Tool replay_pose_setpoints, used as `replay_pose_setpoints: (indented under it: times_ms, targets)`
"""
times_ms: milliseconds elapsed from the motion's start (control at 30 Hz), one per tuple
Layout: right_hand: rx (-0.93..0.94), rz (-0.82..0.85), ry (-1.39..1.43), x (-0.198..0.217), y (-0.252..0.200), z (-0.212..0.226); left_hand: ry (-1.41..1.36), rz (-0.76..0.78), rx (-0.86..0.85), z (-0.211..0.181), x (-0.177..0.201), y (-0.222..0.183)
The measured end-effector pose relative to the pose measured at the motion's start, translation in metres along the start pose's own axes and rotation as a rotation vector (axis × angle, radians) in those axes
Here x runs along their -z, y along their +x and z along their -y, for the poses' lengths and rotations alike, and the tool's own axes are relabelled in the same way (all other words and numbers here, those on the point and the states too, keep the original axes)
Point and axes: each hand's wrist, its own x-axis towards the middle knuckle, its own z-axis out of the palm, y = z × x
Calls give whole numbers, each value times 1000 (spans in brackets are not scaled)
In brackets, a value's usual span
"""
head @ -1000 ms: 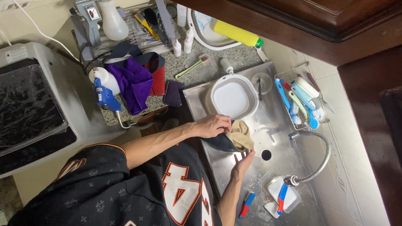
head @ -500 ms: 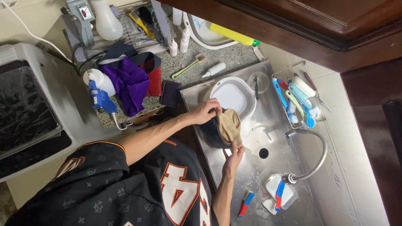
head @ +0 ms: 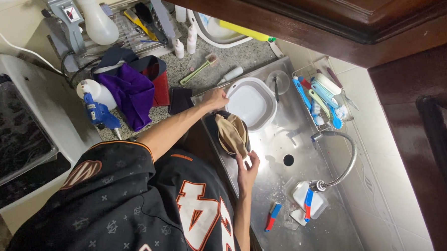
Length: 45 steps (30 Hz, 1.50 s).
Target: The person applies liquid detergent from a white bottle onto a beige cloth and scrubs a small dark pouch with it on a stainless steel sink. They then rinse the pouch under the faucet, set it on the counter, and wash their hands.
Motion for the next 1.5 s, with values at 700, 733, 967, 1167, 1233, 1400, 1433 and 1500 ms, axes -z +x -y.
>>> replay_pose_setpoints:
  times_ms: [700, 733, 967, 1167, 1233, 1400, 1433, 1500]
  targets:
    - [-129, 3, 180, 14, -3, -10, 85, 5, -1, 6, -9, 11]
    - [-152, 26, 199, 13, -3, -4, 60, -35, 2, 4, -3, 7]
    - [105, 59, -107, -3, -8, 43, 49, 44, -25, -5, 30, -8]
    - [59, 99, -47, -4, -10, 52, 8, -265, -218, 34, 18, 59]
    - [44, 101, -77, -2, -15, 61, 54, -10, -61, 7, 42, 51]
    - [16, 88, -91, -2, -20, 54, 72, -29, 125, 4, 14, 85]
    - [12, 91, -78, -1, -20, 53, 75, -88, 168, 4, 8, 91]
    - [9, 93, -82, -1, -21, 56, 62, -59, 201, 2, 3, 96]
